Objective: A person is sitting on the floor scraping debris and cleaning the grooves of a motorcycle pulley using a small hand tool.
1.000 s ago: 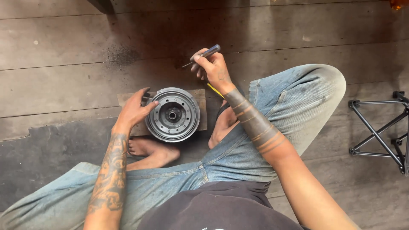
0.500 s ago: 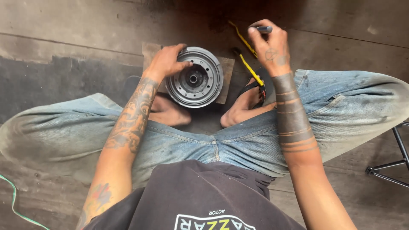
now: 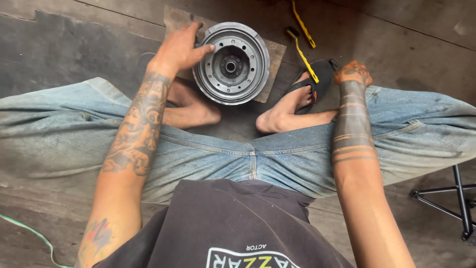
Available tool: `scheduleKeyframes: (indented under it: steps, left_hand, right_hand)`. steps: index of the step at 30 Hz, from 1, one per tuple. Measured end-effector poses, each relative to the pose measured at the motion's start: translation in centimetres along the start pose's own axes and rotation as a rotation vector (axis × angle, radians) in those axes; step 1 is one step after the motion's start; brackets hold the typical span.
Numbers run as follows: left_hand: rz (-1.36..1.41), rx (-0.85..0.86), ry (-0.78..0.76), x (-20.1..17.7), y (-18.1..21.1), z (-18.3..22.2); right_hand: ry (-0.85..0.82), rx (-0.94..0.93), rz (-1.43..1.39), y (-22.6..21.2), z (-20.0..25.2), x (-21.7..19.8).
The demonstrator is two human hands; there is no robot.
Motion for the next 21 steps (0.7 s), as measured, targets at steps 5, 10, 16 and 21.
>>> scheduleKeyframes:
  steps: [5, 10, 16, 21]
  left_hand:
    - [0.001, 0.043, 0.049, -0.7, 0.0, -0.3]
    - [0.045, 0.037, 0.078, -0.7, -1.7, 0.6]
    - [0.073, -0.081, 0.053, -0.2, -3.7, 2.4]
    - [0.216, -0.090, -0.030, 0.4, -4.0, 3.4]
  right_hand:
    - [0.377, -0.478, -0.140, -6.6, 6.5, -5.8]
    - [0.254, -0.701, -0.065, -9.3, 8.4, -4.7]
    - [0.192, -0.614, -0.211, -6.1, 10.9, -8.2]
    - [0.346, -1.033, -0.633, -11.9, 28.6, -21.8]
Point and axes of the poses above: each hand's wrist, its own z-axis away from the middle knuckle, its own x-axis out of the palm, y = z × x, the point moved 6 cm from there along -z, towards the middle knuckle, and after that the axes turned 2 degrees about z, right-handed, at the moved point
